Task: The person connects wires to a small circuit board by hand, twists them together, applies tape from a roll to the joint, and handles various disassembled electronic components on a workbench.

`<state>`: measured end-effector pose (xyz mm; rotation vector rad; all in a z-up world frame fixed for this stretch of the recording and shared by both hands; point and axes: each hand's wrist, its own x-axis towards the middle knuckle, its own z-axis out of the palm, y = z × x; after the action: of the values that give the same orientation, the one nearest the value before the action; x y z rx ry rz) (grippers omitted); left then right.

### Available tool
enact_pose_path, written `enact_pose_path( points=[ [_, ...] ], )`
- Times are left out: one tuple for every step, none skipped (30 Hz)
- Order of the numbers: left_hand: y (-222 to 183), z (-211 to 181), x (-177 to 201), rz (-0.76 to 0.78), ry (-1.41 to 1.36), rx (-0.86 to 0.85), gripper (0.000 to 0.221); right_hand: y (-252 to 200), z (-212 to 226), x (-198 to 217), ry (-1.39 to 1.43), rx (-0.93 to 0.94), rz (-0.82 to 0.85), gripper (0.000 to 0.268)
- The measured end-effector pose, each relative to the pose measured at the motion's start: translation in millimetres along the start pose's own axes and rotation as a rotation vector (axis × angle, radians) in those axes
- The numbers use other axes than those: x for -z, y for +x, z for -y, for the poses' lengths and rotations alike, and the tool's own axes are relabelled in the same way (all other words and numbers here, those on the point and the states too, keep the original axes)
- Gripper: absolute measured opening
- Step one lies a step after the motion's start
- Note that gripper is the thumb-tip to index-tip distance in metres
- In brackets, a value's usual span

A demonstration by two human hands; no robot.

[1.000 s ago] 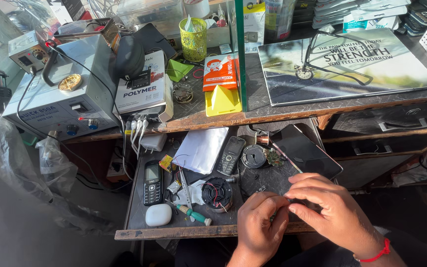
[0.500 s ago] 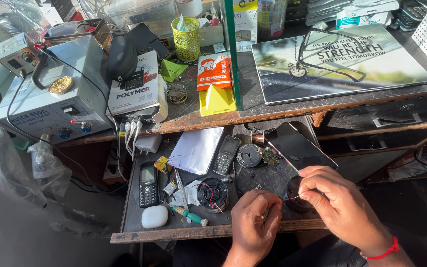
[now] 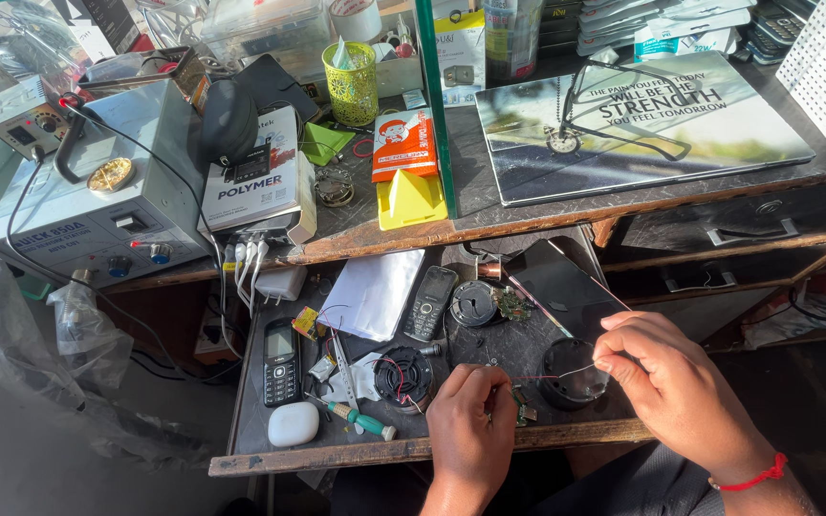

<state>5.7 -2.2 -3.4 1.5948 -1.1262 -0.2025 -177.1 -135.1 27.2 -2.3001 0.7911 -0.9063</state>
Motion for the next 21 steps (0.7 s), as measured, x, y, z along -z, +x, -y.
enact_pose_path(
  points=[
    [0, 0, -1, -0.016, 0.009, -0.002, 0.007, 0, 0, 1, -0.020, 0.021, -0.006, 0.009],
    [0, 1, -1, -0.032, 0.019, -0.004, 0.007, 0, 0, 1, -0.041, 0.043, -0.012, 0.009],
    [0, 1, -2, -0.048, 0.028, -0.006, 0.007, 1, 0, 2, -0.062, 0.064, -0.018, 0.009],
    [0, 1, -2, -0.038, 0.041, 0.026, 0.006, 1, -1, 3, -0.077, 0.082, 0.010, 0.008],
    [-1, 2, -3, -0.030, 0.054, 0.058, 0.006, 2, -3, 5, -0.093, 0.101, 0.040, 0.008],
    [0, 2, -3, -0.022, 0.066, 0.090, 0.007, 3, -4, 7, -0.109, 0.120, 0.070, 0.007],
    [-1, 2, -3, -0.022, 0.064, 0.095, 0.007, 2, -5, 8, -0.099, 0.103, 0.081, 0.007],
    [-1, 3, -3, -0.021, 0.061, 0.101, 0.008, 2, -6, 9, -0.089, 0.086, 0.091, 0.007],
    [0, 3, -3, -0.020, 0.059, 0.104, 0.008, 1, -8, 10, -0.080, 0.069, 0.100, 0.008],
    [0, 3, -3, -0.024, 0.049, 0.120, 0.008, 1, -9, 11, -0.072, 0.073, 0.087, 0.008],
    [0, 4, -3, -0.027, 0.039, 0.135, 0.008, 0, -10, 12, -0.065, 0.077, 0.073, 0.008],
    [0, 4, -3, -0.030, 0.030, 0.151, 0.007, 0, -11, 12, -0.057, 0.080, 0.059, 0.008],
    [-1, 4, -3, -0.036, -0.006, 0.161, 0.007, 0, -12, 12, -0.036, 0.067, 0.074, 0.008],
    [-1, 4, -2, -0.043, -0.042, 0.171, 0.006, 0, -12, 11, -0.015, 0.054, 0.089, 0.008],
    [-2, 4, -2, -0.050, -0.077, 0.180, 0.005, 0, -12, 10, 0.007, 0.042, 0.104, 0.009],
    [-2, 5, 0, -0.053, -0.127, 0.185, 0.005, 0, -11, 8, 0.055, 0.060, 0.101, 0.008],
    [-3, 6, 1, -0.057, -0.176, 0.190, 0.005, 0, -10, 6, 0.104, 0.077, 0.098, 0.007],
    [-3, 7, 1, -0.061, -0.226, 0.196, 0.006, 0, -8, 3, 0.153, 0.094, 0.095, 0.007],
    [-4, 8, 2, -0.057, -0.254, 0.177, 0.005, 0, -6, 1, 0.164, 0.078, 0.077, 0.006],
    [-5, 9, 1, -0.054, -0.281, 0.158, 0.005, -1, -4, -2, 0.174, 0.062, 0.059, 0.007],
    [-6, 10, 0, -0.053, -0.309, 0.138, 0.005, -1, -2, -4, 0.185, 0.048, 0.042, 0.008]
  ],
)
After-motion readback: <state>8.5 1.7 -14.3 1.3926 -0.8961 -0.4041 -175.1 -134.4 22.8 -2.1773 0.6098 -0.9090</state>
